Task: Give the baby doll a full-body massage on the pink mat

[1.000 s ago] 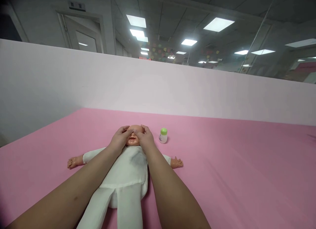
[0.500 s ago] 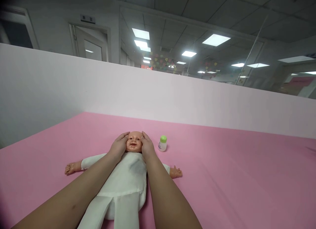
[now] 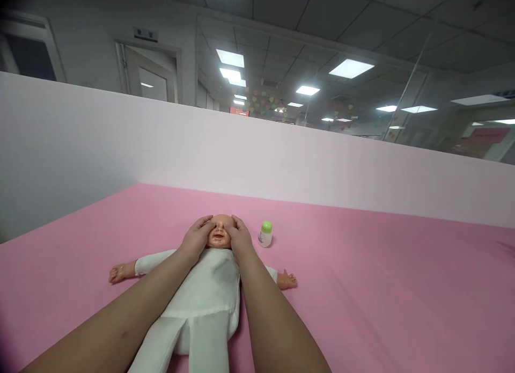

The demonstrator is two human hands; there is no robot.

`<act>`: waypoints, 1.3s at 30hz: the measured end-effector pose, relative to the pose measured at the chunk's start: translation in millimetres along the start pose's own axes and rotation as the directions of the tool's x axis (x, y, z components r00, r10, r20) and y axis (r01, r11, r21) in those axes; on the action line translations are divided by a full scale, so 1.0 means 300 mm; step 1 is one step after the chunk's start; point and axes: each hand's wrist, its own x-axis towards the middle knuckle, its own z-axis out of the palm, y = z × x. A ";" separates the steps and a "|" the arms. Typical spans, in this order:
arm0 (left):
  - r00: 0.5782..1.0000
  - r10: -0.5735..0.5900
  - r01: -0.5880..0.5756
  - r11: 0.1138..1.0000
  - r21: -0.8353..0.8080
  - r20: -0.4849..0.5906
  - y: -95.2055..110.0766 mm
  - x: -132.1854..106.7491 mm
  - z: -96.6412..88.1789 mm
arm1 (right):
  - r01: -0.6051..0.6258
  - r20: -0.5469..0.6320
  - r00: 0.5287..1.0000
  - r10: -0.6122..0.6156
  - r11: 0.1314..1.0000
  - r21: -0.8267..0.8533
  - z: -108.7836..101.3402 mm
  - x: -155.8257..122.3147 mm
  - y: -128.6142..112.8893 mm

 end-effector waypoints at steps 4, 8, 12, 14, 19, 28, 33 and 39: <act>1.000 0.008 -0.007 1.000 0.009 -0.017 0.002 -0.002 0.001 | -0.003 -0.010 1.000 0.003 1.000 -0.013 0.008 -0.007 -0.014; 1.000 0.017 -0.016 1.000 0.022 -0.018 0.009 -0.007 0.003 | -0.007 -0.029 1.000 0.006 1.000 -0.029 0.011 -0.017 -0.028; 1.000 0.021 -0.020 0.999 0.033 -0.014 0.014 -0.010 0.005 | -0.008 -0.031 0.999 0.007 0.999 -0.034 0.011 -0.019 -0.031; 1.000 0.021 -0.021 0.999 0.036 -0.016 0.013 -0.009 0.006 | -0.008 -0.031 0.999 0.007 0.999 -0.036 0.010 -0.015 -0.026; 1.000 0.021 -0.020 0.999 0.039 -0.017 0.011 -0.006 0.004 | -0.001 -0.031 1.000 0.000 0.999 -0.048 0.008 -0.006 -0.014; 1.000 0.022 -0.022 0.998 0.056 -0.005 0.021 -0.012 -0.001 | 0.003 -0.036 0.999 -0.007 0.996 -0.091 0.006 -0.007 -0.020; 1.000 0.023 -0.022 0.997 0.080 -0.010 0.017 -0.007 0.000 | 0.013 -0.048 0.999 -0.019 0.990 -0.137 0.006 0.007 -0.007; 0.999 0.020 -0.018 0.996 0.087 -0.030 0.010 0.005 0.005 | 0.005 -0.058 0.998 -0.010 0.996 -0.093 0.009 0.022 0.007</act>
